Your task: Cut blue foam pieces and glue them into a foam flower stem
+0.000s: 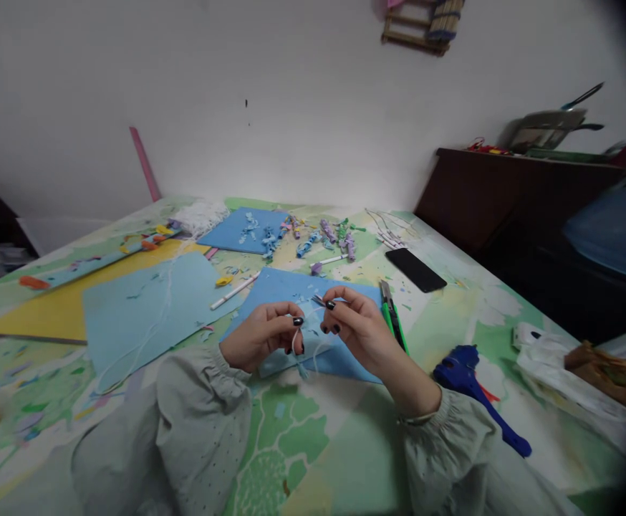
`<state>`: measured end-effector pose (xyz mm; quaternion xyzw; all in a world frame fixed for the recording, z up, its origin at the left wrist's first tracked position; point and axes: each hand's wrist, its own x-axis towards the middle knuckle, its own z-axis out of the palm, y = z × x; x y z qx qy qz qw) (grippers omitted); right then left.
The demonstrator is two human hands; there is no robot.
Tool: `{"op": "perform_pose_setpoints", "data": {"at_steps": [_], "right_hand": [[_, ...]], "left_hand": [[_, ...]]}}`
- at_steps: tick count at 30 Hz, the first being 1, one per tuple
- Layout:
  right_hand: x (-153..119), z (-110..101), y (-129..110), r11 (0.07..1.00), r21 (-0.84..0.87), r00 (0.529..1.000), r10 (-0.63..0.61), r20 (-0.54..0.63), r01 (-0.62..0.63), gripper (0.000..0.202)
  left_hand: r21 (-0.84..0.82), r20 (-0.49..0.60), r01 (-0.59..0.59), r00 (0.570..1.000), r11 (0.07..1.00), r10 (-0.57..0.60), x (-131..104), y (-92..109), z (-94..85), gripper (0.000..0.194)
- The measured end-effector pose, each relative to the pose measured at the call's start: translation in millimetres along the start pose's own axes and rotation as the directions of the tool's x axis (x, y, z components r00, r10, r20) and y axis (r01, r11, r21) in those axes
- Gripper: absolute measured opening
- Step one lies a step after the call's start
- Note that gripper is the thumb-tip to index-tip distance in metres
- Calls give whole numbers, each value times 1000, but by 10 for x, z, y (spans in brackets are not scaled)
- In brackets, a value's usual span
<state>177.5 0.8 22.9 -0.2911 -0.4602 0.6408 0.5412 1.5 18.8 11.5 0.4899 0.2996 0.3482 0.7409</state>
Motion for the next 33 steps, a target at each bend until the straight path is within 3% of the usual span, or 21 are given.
{"op": "perform_pose_setpoints", "data": {"at_steps": [10,14,19,28,33], "right_hand": [[-37,-126,-186,986,165,993,-32,118,12,10],[-66,-131,-248,993,112,994,-58,90,48,16],[-108,-157,-333,995,-14,986,-100,136,103,35],[-158,-267,-483,964,-107,968,-249,-40,244,23],[-147,-225,-634,953,-151,962,-271,-33,263,32]], "left_hand": [[-71,-25,-9,1000,997,8,49,-37,-73,19],[-81,-51,12,999,997,-16,98,-126,-96,21],[-56,-44,25,999,998,-28,110,-174,-106,24],[40,161,25,986,999,-31,134,-248,-185,36],[280,231,30,968,960,-98,129,-238,-143,39]]}}
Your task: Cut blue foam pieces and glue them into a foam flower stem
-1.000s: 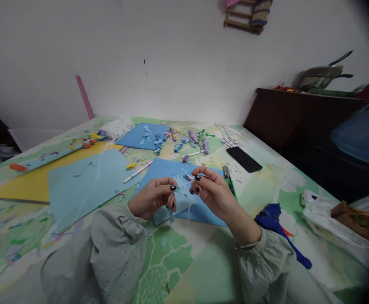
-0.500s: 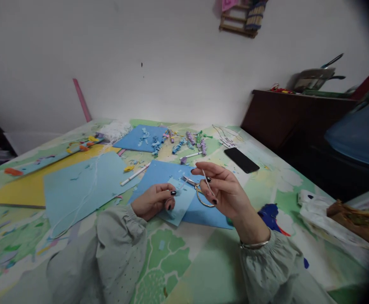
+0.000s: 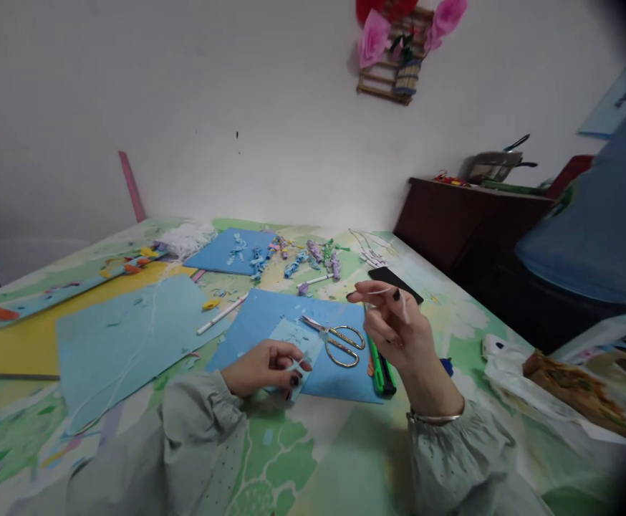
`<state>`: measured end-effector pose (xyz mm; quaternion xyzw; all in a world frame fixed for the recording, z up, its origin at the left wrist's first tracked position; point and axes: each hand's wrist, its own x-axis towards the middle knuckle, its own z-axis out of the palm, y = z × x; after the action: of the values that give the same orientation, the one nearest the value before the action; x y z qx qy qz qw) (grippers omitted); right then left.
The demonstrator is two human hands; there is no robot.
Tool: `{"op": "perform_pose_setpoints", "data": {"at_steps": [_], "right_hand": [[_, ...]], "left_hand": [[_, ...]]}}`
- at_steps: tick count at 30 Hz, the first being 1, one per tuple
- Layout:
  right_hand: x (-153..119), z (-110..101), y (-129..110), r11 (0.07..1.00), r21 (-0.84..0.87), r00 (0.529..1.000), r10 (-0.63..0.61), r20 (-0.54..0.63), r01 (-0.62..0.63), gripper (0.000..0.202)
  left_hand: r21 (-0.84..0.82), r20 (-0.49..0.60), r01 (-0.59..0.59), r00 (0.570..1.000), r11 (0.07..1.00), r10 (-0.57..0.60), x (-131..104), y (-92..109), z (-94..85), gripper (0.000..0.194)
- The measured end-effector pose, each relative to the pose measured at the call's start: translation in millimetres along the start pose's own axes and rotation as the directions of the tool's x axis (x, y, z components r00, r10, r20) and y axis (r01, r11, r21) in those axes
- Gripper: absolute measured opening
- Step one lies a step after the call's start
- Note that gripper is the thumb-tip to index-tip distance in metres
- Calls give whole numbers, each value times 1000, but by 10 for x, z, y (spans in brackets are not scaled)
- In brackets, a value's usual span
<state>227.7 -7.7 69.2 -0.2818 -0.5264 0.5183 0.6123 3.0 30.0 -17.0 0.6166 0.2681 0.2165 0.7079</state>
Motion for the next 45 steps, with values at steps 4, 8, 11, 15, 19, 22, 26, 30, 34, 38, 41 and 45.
{"op": "perform_pose_setpoints", "data": {"at_steps": [4,8,11,15,19,22,26,30,34,38,41,45], "right_hand": [[72,104,-307,998,-62,999,-6,45,9,43],[148,258,-743,979,-183,995,-86,58,95,67],[197,414,-1091,948,-278,988,-143,51,152,79],[242,633,-1446,926,-299,973,-228,46,231,82],[266,726,-1513,944,-249,976,-206,74,218,60],[269,683,-1345,939,-226,965,-249,78,261,28],[253,541,-965,930,-239,957,-289,-10,278,26],[226,373,-577,947,-189,949,-286,-134,259,14],[239,206,-304,966,-147,939,-242,-244,211,12],[276,53,-189,944,-209,902,-310,-302,255,15],[260,-3,-131,957,-120,911,-289,-295,265,18],[203,40,-4,982,131,959,-95,-269,134,20]], "left_hand": [[127,15,9,1000,992,-11,3,2,27,31],[152,57,-51,997,987,42,-2,-7,35,28],[213,88,-103,992,972,86,-14,10,39,33],[305,70,-143,989,942,128,-1,10,40,43],[518,-91,-140,972,844,218,8,19,-18,42],[718,-220,-58,927,694,305,-33,60,-132,34],[870,-288,93,893,484,345,-111,82,-310,46],[911,-344,226,878,346,332,-120,50,-443,59],[898,-427,350,840,267,334,-109,23,-576,51],[887,-459,401,815,228,355,-185,118,-623,39],[930,-353,286,868,231,348,-175,377,-549,31],[967,-167,100,944,236,284,272,865,-550,23]]}}
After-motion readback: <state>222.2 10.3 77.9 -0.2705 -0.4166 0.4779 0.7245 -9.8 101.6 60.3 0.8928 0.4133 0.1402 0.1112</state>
